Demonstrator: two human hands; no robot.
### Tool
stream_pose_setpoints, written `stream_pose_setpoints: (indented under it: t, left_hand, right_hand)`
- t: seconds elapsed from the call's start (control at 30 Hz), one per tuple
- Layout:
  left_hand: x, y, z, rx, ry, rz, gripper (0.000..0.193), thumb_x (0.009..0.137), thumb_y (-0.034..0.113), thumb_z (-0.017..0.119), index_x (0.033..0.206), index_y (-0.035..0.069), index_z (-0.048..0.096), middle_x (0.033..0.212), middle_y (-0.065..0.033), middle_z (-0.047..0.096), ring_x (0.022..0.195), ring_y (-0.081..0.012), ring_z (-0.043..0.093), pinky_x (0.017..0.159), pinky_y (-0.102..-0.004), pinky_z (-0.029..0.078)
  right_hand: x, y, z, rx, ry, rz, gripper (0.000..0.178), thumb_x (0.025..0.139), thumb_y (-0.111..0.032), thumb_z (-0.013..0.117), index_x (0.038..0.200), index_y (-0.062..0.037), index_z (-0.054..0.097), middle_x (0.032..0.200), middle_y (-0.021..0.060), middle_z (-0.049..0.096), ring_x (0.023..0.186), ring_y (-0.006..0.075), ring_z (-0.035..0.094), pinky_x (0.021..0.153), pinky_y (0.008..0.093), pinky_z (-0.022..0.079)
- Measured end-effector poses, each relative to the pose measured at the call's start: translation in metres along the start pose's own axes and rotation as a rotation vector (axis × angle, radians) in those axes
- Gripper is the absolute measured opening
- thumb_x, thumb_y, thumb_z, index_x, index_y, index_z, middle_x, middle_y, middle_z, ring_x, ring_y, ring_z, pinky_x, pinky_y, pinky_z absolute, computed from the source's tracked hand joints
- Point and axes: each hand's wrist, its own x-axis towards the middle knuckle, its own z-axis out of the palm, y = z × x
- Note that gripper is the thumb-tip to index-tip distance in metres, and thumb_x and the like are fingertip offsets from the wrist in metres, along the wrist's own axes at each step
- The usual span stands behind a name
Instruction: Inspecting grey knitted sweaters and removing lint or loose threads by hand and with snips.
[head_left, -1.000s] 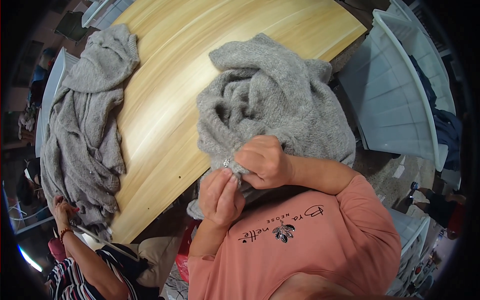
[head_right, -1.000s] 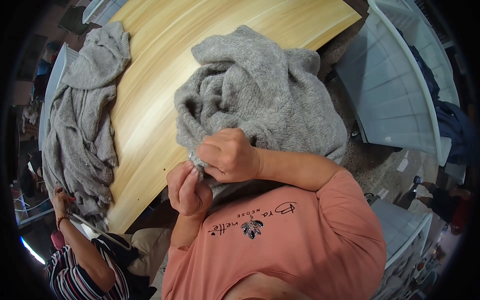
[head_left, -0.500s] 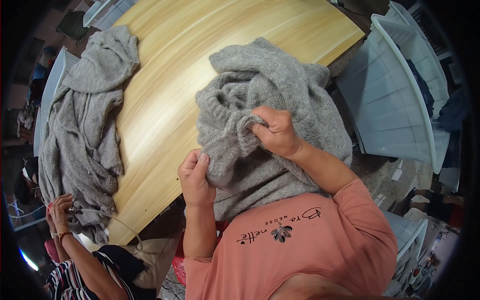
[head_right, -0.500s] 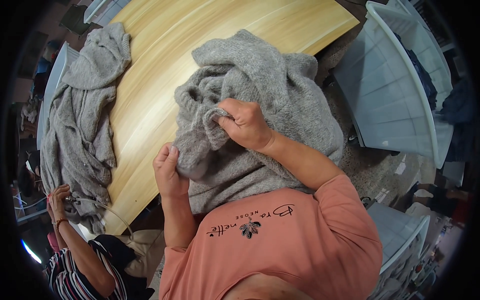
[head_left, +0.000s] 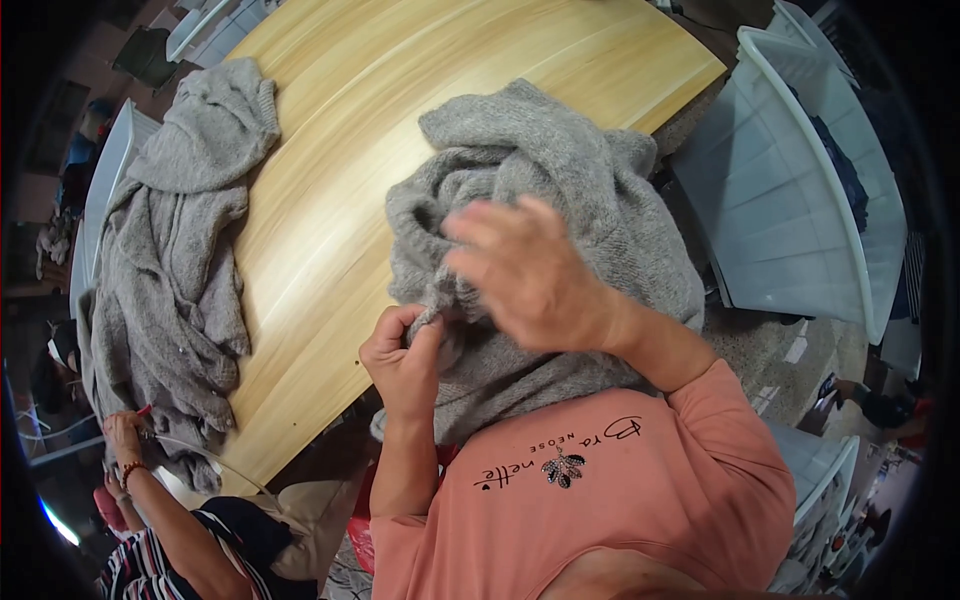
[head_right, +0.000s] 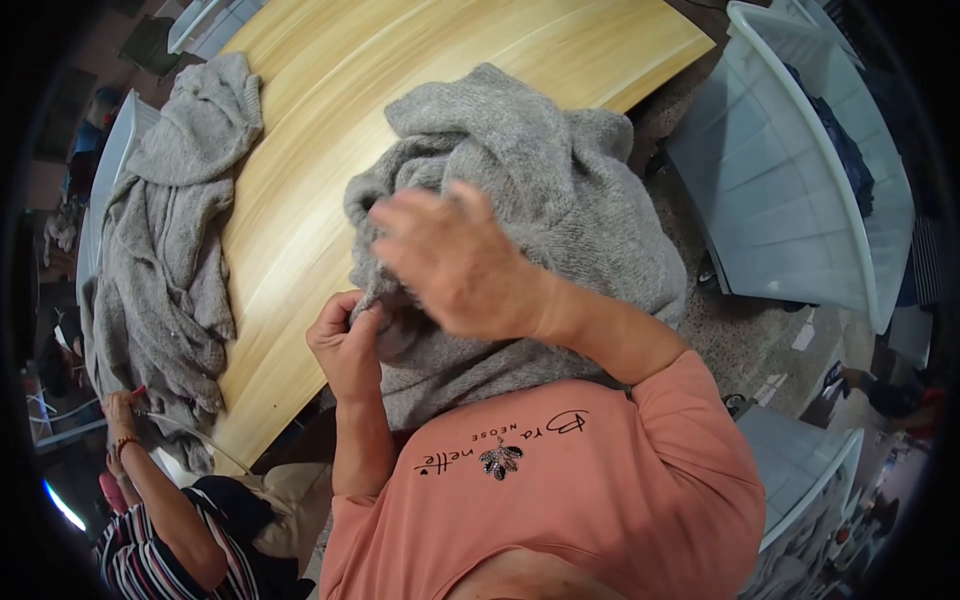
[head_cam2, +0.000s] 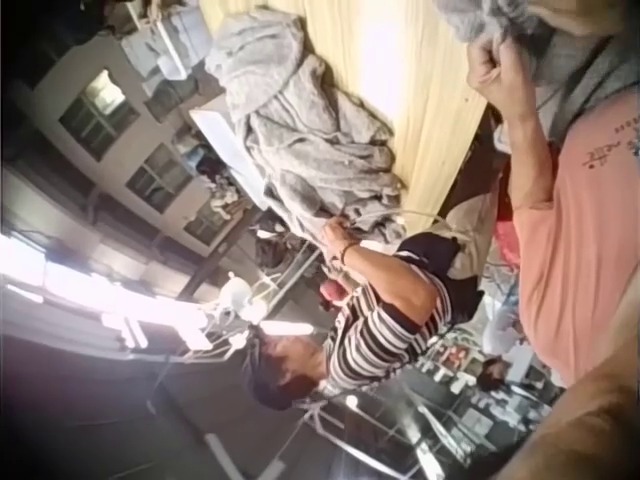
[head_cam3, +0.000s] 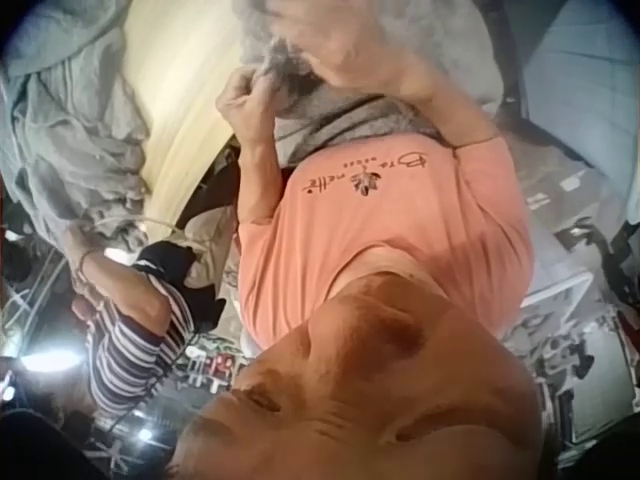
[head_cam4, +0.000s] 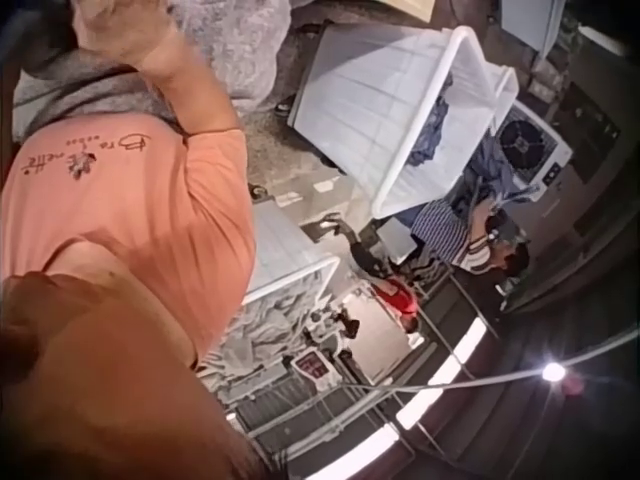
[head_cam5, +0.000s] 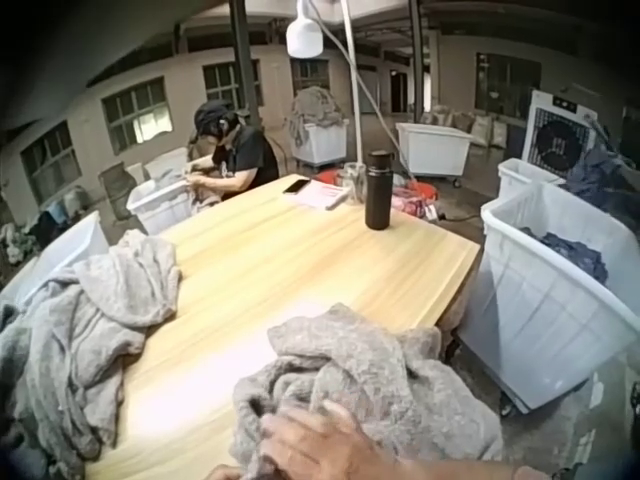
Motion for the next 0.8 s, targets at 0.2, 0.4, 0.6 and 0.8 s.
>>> stream_pose_setpoints:
  t: [0.2, 0.4, 0.6, 0.8]
  left_hand:
    - [-0.007, 0.008, 0.011, 0.075, -0.08, 0.054, 0.004, 0.074, -0.004, 0.059, 0.076, -0.002, 0.061, 0.066, 0.003, 0.055, 0.059, -0.0014, 0.045, 0.052, -0.0169, 0.037]
    - [-0.011, 0.002, 0.01, -0.031, -0.005, -0.036, 0.003, 0.073, -0.004, 0.059, 0.074, -0.002, 0.061, 0.065, 0.0018, 0.056, 0.058, -0.002, 0.046, 0.051, -0.0173, 0.037]
    - [-0.002, -0.003, 0.005, -0.183, -0.219, -0.145, 0.002, 0.074, -0.001, 0.062, 0.074, -0.002, 0.061, 0.067, 0.0001, 0.058, 0.058, -0.0041, 0.048, 0.052, -0.0189, 0.038]
    - [-0.003, -0.003, -0.002, -0.324, -0.098, -0.115, 0.008, 0.078, 0.003, 0.064, 0.078, -0.003, 0.061, 0.07, -0.0015, 0.059, 0.061, -0.0057, 0.049, 0.058, -0.0201, 0.039]
  right_hand:
    - [0.01, 0.004, 0.02, 0.577, -0.107, -0.119, 0.019, 0.074, -0.009, 0.061, 0.092, -0.0056, 0.055, 0.081, 0.009, 0.054, 0.081, 0.0259, 0.052, 0.084, 0.0397, 0.035]
    - [-0.009, 0.002, 0.037, 0.5, -0.153, -0.059, 0.008, 0.073, -0.008, 0.061, 0.077, -0.0059, 0.054, 0.069, 0.0063, 0.045, 0.068, 0.025, 0.048, 0.072, 0.0358, 0.038]
    - [0.002, 0.001, 0.022, 0.349, 0.079, -0.095, 0.023, 0.069, -0.012, 0.067, 0.087, -0.0042, 0.056, 0.083, 0.0088, 0.055, 0.079, 0.026, 0.053, 0.071, 0.0356, 0.04]
    - [-0.028, 0.014, -0.026, 0.081, -0.06, 0.285, 0.054, 0.06, -0.028, 0.076, 0.102, -0.003, 0.053, 0.096, 0.0109, 0.054, 0.086, 0.0278, 0.053, 0.072, 0.0368, 0.04]
